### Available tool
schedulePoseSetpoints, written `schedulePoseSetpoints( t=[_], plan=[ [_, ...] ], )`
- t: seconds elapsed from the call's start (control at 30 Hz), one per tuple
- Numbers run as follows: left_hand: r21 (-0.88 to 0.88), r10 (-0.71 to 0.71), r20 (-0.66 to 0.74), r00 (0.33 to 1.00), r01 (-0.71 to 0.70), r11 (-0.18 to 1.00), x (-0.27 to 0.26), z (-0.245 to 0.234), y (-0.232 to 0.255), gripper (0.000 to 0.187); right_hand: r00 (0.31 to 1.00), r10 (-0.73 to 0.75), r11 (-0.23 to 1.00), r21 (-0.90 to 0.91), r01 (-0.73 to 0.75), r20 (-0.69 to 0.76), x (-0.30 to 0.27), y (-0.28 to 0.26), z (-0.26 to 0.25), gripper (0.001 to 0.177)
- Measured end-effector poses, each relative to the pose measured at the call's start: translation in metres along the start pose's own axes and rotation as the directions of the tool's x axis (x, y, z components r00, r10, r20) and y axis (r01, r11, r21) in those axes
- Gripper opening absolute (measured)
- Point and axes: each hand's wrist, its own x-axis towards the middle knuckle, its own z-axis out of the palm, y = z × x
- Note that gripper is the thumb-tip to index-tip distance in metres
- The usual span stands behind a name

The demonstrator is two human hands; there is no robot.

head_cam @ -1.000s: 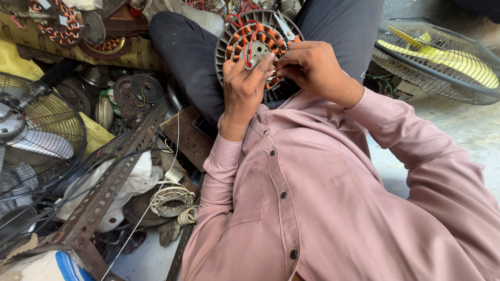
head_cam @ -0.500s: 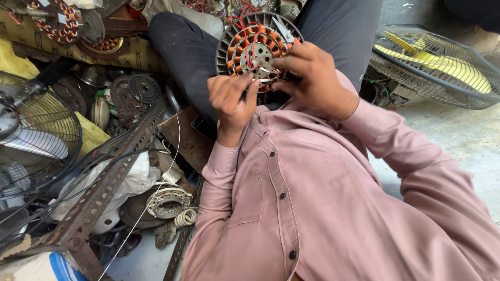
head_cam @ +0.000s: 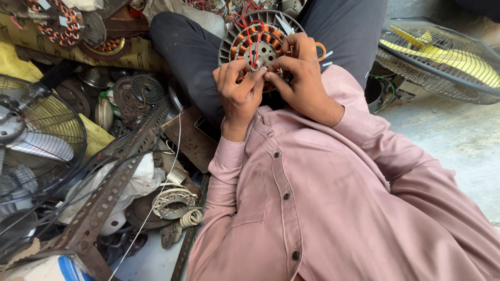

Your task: The person sits on the floor and repairs an electric motor stator. They use orange-handled scissors to cut red wires and then use their hands to twist and arrange the copper windings on the stator core.

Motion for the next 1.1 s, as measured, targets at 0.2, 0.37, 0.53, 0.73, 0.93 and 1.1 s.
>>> schedulePoseSetpoints(
  t=[0.2,0.37,0.53,0.73,0.93,1.1],
  plan=[
    [0.056,0.065,-0.022,0.998,-0.064,0.996,-0.005,0.007,-0.011,0.025,1.000,0.009,0.998,0.064,-0.009,-0.002,0.001,0.001,0.002,0.021],
    [0.072,0.090,-0.050,0.995,-0.086,0.994,-0.012,0.016,-0.014,0.026,1.000,0.008,0.994,0.104,-0.009,0.008,0.000,0.006,0.001,0.022],
    [0.079,0.082,-0.086,0.993,-0.075,0.994,-0.014,0.020,-0.013,0.024,0.998,-0.066,0.997,0.045,0.066,-0.004,-0.001,0.013,-0.007,0.024],
    [-0.032,0.042,-0.119,0.992,-0.046,0.998,-0.009,0.017,-0.011,0.021,0.994,-0.109,0.993,0.041,0.109,-0.004,0.002,0.009,0.000,0.024],
    [-0.066,0.016,-0.117,0.993,-0.024,0.998,-0.008,0.018,-0.011,0.020,0.996,-0.052,0.991,0.128,0.043,0.067,0.002,0.018,-0.004,0.028],
    [-0.071,0.010,-0.109,0.994,-0.018,0.997,-0.008,0.018,-0.015,0.017,0.991,-0.011,0.989,0.145,-0.008,0.131,0.006,0.022,-0.009,0.029]
  ],
)
